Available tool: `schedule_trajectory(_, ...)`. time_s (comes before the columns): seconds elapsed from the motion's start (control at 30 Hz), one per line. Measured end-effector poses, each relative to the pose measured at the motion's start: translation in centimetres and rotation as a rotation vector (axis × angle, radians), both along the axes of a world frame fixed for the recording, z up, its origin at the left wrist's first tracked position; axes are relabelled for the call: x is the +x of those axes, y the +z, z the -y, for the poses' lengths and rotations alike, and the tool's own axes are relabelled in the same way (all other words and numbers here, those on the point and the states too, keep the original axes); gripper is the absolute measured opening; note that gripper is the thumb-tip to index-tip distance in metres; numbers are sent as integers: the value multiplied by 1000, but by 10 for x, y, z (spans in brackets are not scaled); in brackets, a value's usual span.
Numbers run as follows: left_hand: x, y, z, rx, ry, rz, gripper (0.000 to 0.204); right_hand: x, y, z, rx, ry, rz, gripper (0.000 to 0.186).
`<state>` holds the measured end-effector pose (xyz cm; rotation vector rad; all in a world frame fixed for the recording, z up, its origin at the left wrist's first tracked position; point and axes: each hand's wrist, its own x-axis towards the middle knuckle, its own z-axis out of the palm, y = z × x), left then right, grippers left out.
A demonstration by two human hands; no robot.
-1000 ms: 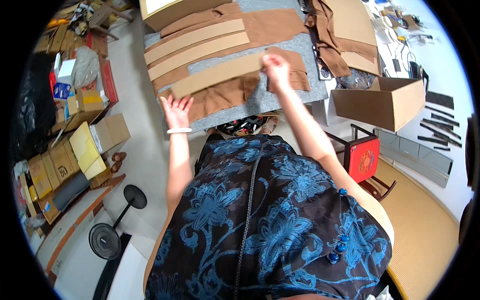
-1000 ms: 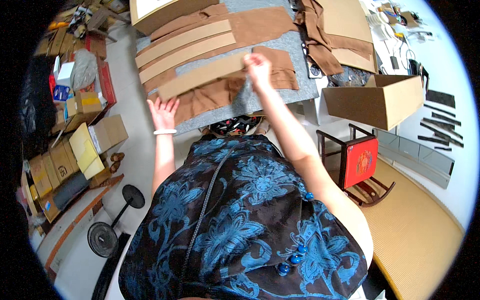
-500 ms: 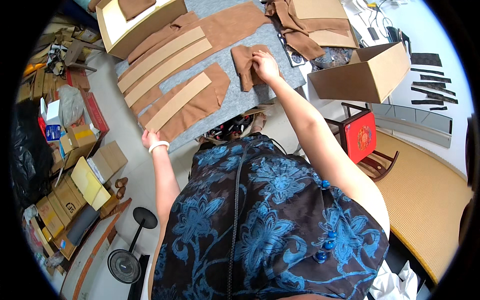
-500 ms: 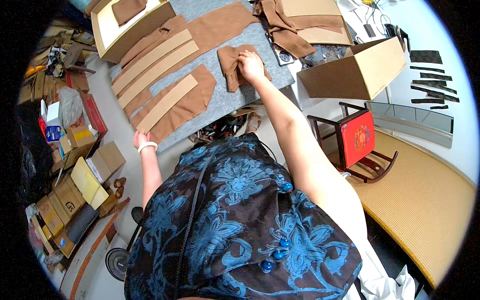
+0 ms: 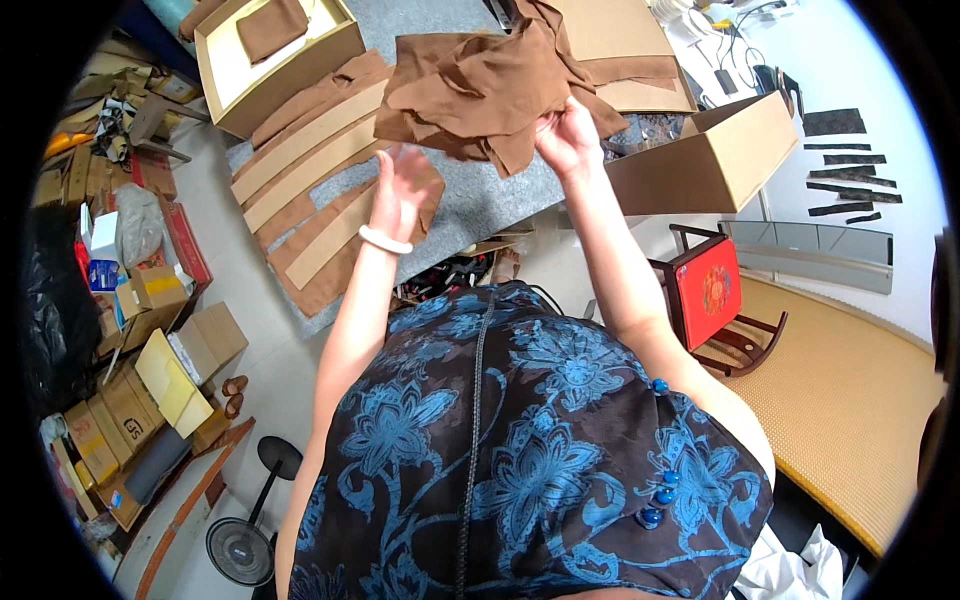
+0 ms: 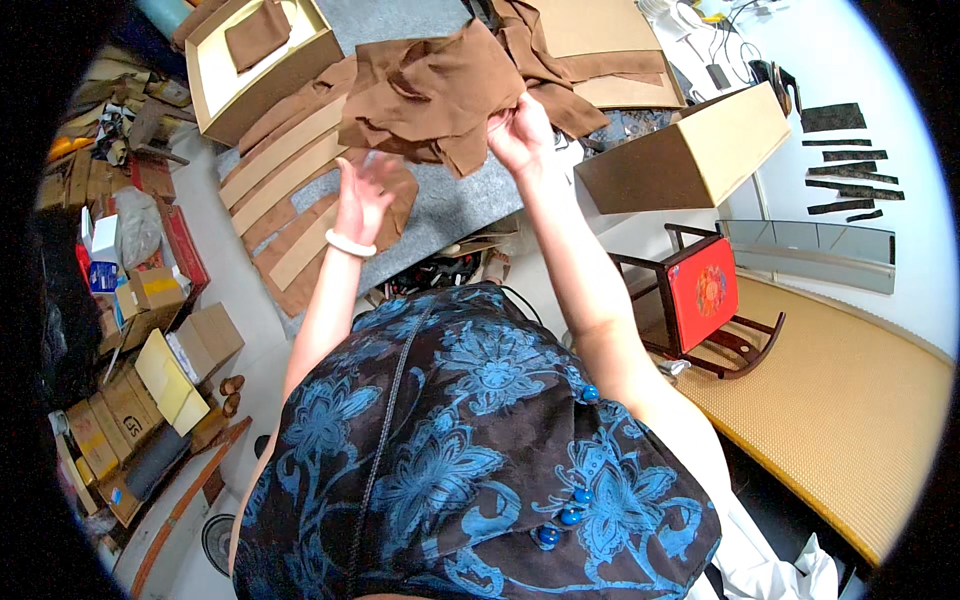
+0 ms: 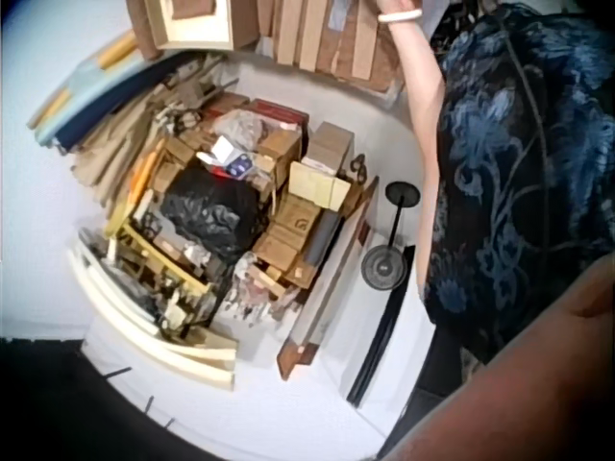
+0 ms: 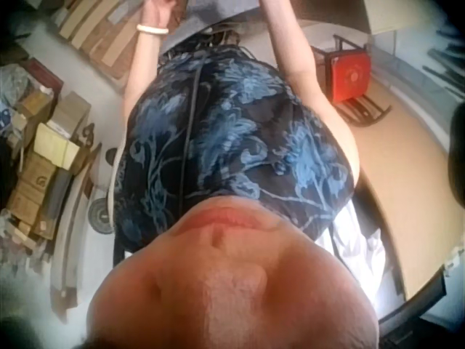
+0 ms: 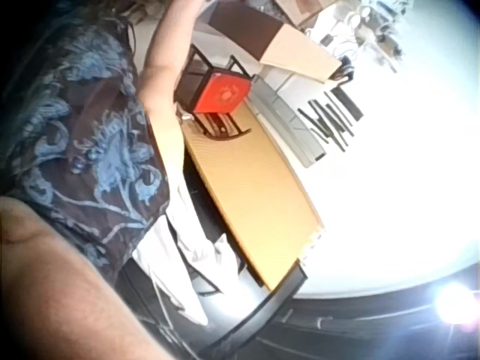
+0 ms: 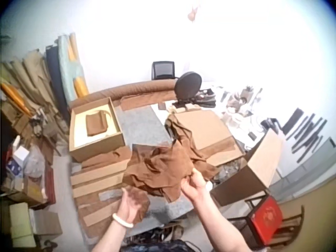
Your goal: The person cuts a large roll of brown fabric using scissors and places the cut pieces into a cardboard box. They then retrieve cardboard templates and arrange them on the fabric, followed by handling and folding smaller cut fabric pieces on the work surface.
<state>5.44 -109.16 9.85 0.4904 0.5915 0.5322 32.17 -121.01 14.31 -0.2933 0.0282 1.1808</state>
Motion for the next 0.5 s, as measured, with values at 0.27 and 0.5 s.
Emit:
schedule_trajectory(0.27, 19, -39, 23, -207, -150, 39, 54, -71, -96, 29, -1210, -621, 1263, 36)
schedule_trajectory(0.5, 1, -68, 42, -158, -174, -39, 54, -109, -98, 12, -1094, -423, 1978, 41)
